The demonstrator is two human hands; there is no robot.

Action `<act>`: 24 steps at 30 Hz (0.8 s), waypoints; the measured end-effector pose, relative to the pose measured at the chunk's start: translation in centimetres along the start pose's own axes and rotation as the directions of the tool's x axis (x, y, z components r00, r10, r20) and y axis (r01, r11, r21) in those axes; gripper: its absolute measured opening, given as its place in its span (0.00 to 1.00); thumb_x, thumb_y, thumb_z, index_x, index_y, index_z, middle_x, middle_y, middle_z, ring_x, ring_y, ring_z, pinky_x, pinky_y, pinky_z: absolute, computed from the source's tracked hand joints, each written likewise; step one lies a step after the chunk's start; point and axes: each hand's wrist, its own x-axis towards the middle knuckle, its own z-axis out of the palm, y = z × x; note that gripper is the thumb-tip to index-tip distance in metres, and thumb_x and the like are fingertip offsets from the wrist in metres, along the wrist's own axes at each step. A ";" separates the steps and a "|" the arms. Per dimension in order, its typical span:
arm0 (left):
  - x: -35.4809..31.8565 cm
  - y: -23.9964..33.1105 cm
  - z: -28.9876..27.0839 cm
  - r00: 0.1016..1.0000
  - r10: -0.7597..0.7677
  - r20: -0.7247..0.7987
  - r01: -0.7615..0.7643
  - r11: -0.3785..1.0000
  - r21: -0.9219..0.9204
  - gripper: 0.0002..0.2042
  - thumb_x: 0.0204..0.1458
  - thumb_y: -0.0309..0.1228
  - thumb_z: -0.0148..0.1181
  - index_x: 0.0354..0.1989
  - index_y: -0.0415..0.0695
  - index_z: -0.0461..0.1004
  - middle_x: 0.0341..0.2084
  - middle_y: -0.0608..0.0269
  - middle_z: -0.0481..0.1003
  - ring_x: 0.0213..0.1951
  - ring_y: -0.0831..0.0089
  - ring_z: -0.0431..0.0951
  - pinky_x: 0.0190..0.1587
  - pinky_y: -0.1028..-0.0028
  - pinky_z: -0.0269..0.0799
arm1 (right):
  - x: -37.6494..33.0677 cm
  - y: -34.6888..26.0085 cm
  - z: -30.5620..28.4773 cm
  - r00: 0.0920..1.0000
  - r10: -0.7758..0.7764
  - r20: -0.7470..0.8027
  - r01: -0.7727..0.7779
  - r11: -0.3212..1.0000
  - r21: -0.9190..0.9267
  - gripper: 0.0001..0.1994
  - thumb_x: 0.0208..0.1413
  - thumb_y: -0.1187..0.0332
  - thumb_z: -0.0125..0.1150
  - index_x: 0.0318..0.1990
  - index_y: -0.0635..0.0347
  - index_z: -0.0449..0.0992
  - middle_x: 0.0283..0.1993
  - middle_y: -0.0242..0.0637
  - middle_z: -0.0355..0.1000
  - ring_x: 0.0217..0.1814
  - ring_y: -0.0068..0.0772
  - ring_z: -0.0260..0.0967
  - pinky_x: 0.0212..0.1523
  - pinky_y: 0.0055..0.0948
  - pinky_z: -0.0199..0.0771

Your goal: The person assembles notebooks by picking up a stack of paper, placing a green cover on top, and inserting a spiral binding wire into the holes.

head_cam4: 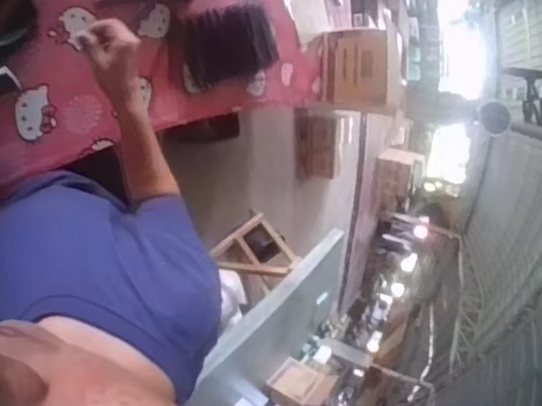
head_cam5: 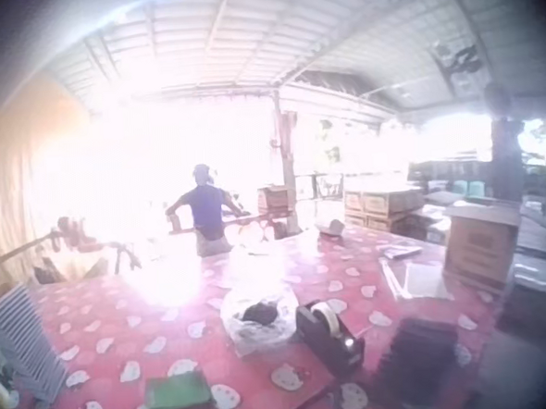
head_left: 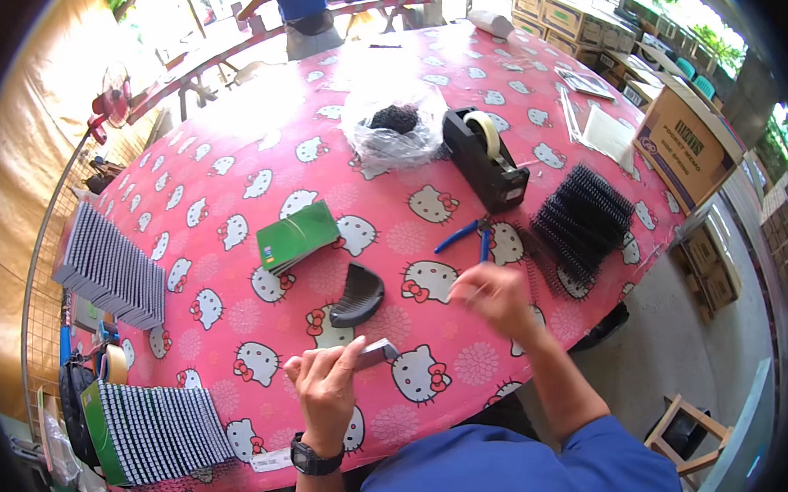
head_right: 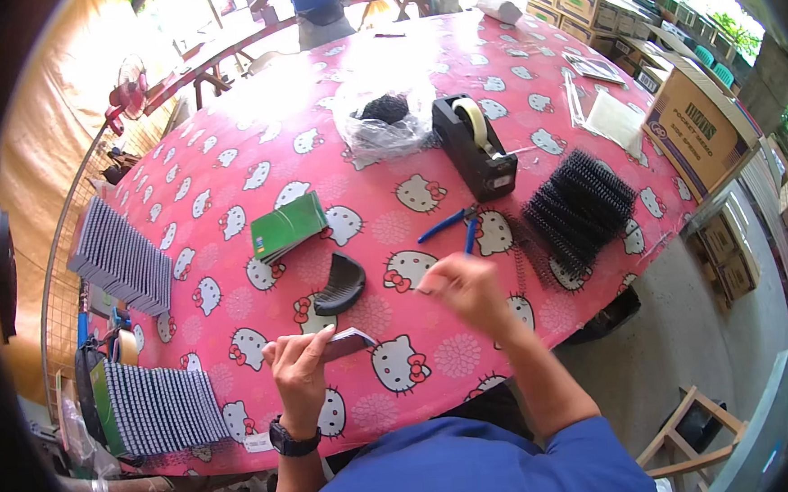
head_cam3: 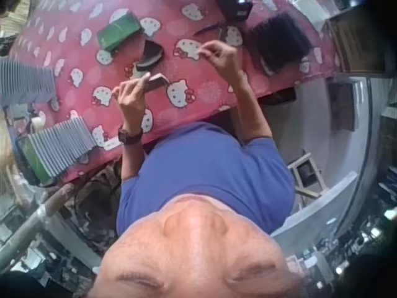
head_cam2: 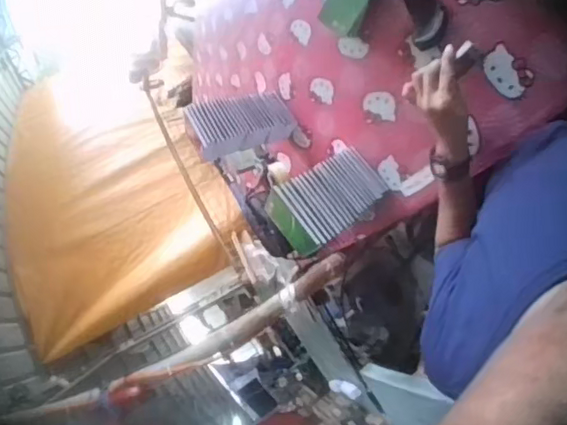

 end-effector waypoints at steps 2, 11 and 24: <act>-0.7 -0.3 0.5 0.999 -0.008 0.033 0.005 0.996 0.089 0.15 0.45 0.24 0.59 0.42 0.52 0.79 0.27 0.73 0.72 0.32 0.76 0.70 0.41 0.72 0.54 | 0.8 3.0 -4.5 0.951 0.010 -0.309 -0.116 0.938 -0.328 0.06 0.50 0.70 0.62 0.30 0.64 0.76 0.28 0.40 0.74 0.29 0.37 0.72 0.31 0.30 0.72; -1.0 -0.7 1.3 0.999 -0.054 0.002 0.053 0.994 0.099 0.14 0.45 0.29 0.63 0.43 0.54 0.79 0.28 0.72 0.69 0.33 0.75 0.68 0.42 0.71 0.54 | 1.9 10.0 -7.2 0.947 0.164 -0.277 -0.322 0.505 -0.801 0.15 0.41 0.65 0.68 0.36 0.61 0.74 0.39 0.42 0.70 0.45 0.43 0.69 0.46 0.36 0.71; -1.1 -0.2 1.7 0.994 -0.101 -0.036 0.104 0.992 0.075 0.12 0.45 0.31 0.65 0.40 0.51 0.80 0.27 0.70 0.69 0.32 0.73 0.67 0.43 0.71 0.55 | 3.1 7.7 -11.6 0.959 0.116 -0.260 -0.244 0.805 -0.541 0.09 0.53 0.70 0.58 0.38 0.67 0.76 0.36 0.50 0.74 0.39 0.47 0.73 0.41 0.36 0.71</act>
